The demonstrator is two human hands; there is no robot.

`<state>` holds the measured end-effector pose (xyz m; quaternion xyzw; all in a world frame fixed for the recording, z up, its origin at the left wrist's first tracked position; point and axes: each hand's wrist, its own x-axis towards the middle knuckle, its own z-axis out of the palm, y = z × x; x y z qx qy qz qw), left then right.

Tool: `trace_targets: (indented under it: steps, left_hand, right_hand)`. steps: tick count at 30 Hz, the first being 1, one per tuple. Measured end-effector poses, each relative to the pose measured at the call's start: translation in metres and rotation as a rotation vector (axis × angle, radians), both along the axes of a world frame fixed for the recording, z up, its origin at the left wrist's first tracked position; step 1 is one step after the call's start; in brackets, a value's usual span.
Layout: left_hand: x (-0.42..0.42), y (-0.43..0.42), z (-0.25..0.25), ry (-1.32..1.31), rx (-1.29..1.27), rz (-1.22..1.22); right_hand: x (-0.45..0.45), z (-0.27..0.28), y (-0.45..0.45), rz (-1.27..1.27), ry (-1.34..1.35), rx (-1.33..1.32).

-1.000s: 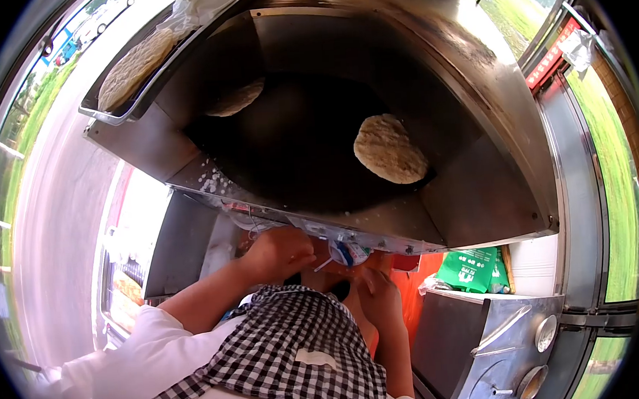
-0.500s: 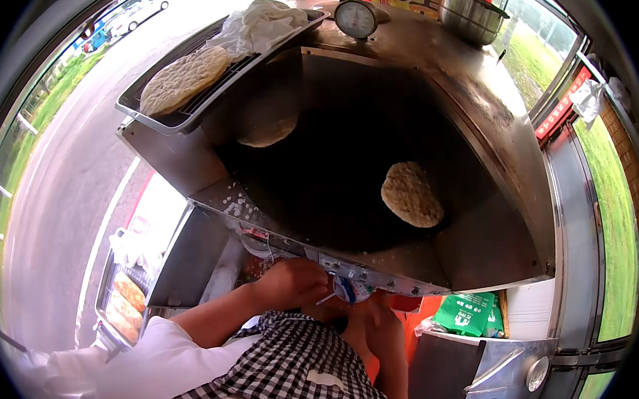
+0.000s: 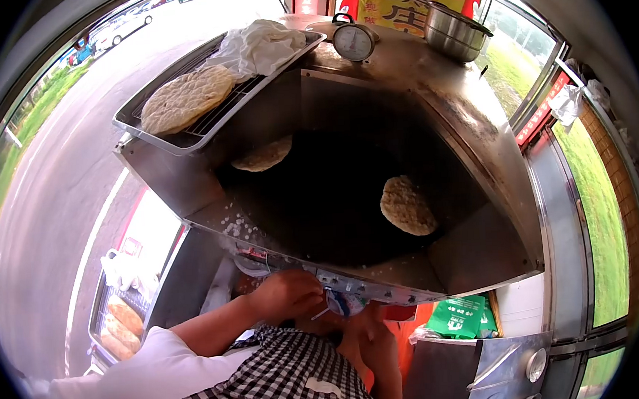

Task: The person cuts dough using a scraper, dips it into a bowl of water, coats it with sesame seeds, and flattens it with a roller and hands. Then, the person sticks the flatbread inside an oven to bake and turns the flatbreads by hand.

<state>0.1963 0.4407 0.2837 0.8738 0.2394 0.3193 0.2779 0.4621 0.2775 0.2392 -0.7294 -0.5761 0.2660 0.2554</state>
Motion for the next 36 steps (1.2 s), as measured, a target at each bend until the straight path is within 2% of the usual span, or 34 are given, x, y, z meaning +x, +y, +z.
trace_targets:
  steps: [13, 15, 19, 22, 25, 32, 36]
  left_hand:
    - [-0.041, 0.011, -0.01, -0.085, -0.005, -0.025]
    - [-0.048, 0.013, -0.01, -0.036, 0.012, -0.036]
    - [-0.051, 0.014, -0.009, 0.017, 0.037, -0.043]
    - [-0.046, 0.011, -0.002, 0.053, 0.056, -0.038]
    - [-0.039, 0.005, -0.002, -0.052, 0.084, -0.026]
    - [-0.006, -0.022, 0.003, -0.058, 0.009, -0.028]
    - [0.026, -0.051, 0.011, -0.062, -0.039, -0.054]
  right_hand:
    - [-0.059, 0.01, 0.002, -0.086, 0.027, 0.026]
    - [-0.065, 0.006, 0.002, -0.086, 0.08, 0.06]
    - [-0.066, 0.0, -0.003, -0.034, 0.023, 0.066]
    - [-0.067, 0.008, -0.007, -0.049, 0.036, 0.103]
    - [-0.063, 0.011, -0.015, -0.073, 0.07, 0.148]
    - [-0.026, -0.01, -0.057, -0.099, 0.056, 0.136]
    - [-0.005, 0.001, -0.089, -0.166, 0.045, 0.128]
